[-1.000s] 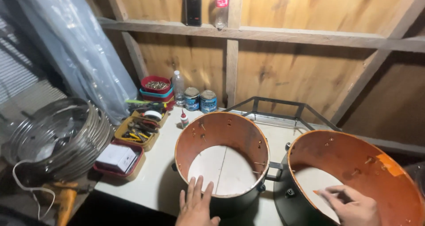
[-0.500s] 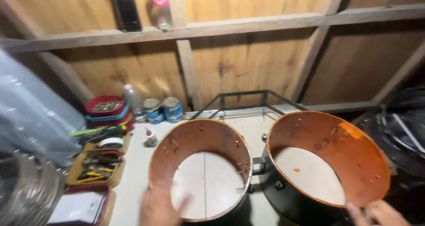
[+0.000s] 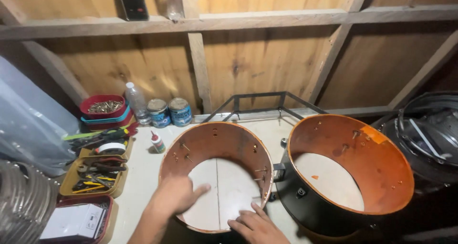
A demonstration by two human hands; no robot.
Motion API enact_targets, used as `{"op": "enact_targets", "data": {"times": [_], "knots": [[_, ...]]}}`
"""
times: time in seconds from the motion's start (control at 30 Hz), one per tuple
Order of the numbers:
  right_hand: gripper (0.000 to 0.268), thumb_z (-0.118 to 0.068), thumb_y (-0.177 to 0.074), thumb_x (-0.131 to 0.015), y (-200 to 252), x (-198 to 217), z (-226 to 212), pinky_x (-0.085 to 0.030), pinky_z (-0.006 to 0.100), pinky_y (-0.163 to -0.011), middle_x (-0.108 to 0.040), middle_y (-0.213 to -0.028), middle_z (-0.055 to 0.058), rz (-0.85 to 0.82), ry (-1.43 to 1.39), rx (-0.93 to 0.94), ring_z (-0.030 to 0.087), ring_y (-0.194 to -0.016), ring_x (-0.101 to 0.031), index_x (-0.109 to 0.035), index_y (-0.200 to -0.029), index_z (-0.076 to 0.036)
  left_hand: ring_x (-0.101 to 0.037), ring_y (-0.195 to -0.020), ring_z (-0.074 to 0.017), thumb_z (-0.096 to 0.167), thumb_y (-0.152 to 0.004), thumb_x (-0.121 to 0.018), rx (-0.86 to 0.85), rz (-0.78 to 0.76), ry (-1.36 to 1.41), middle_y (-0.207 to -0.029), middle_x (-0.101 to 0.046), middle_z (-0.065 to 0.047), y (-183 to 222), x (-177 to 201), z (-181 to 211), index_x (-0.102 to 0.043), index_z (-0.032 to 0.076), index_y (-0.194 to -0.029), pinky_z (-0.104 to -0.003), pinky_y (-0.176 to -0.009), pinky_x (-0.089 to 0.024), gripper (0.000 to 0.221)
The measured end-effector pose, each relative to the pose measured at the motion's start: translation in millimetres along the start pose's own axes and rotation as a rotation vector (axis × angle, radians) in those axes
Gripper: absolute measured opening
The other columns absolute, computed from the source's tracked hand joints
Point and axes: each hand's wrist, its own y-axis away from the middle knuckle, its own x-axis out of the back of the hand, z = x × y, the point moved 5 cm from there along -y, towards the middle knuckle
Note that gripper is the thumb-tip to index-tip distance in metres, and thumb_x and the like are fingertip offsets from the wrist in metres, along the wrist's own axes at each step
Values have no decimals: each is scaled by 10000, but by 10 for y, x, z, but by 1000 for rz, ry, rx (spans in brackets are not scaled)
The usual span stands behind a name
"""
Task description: Applying glue or sealant to the interior seams of drum shells on a workbench
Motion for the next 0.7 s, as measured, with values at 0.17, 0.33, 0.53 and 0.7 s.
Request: {"op": "enact_targets", "data": {"times": [0.17,0.33,0.53,0.7], "knots": [[331,-333,-999,-601,-35,376,-158,-264,545,-1164,-567,-990,68,191,-101,-9,252,-1008,-619,-653,-1232,-104,-688,-1017,-395,811,-965,-447,37,-86,118,-1024,-726,-214,350,-433,-44,-746,46,-995,-467,-920,-510,822],[375,-569,-1033,-562,286,109,147,-378,348,-860,-545,-813,-39,264,-104,34,199,-844,-579,-726,-972,-238,-700,-926,-414,805,-970,-483,10,-14,216,-896,-727,-222,730,-639,196,-778,79,-912,-495,-863,-523,785],[445,-652,-903,-725,846,79,370,-414,305,-780,-550,-638,-94,340,50,19,153,-666,-579,-685,-676,-272,-682,-929,-409,810,-936,-566,-86,61,251,-842,-718,-225,1099,-942,590,-789,105,-920,-480,-870,-503,739],[586,-651,-838,-758,1458,-170,891,-433,352,-642,-574,-507,-34,223,268,-80,212,-560,-568,-608,-474,-217,-665,-903,-451,739,-933,-632,-174,68,428,-872,-683,-265,1536,-1000,1106,-744,69,-923,-471,-823,-511,680]]}}
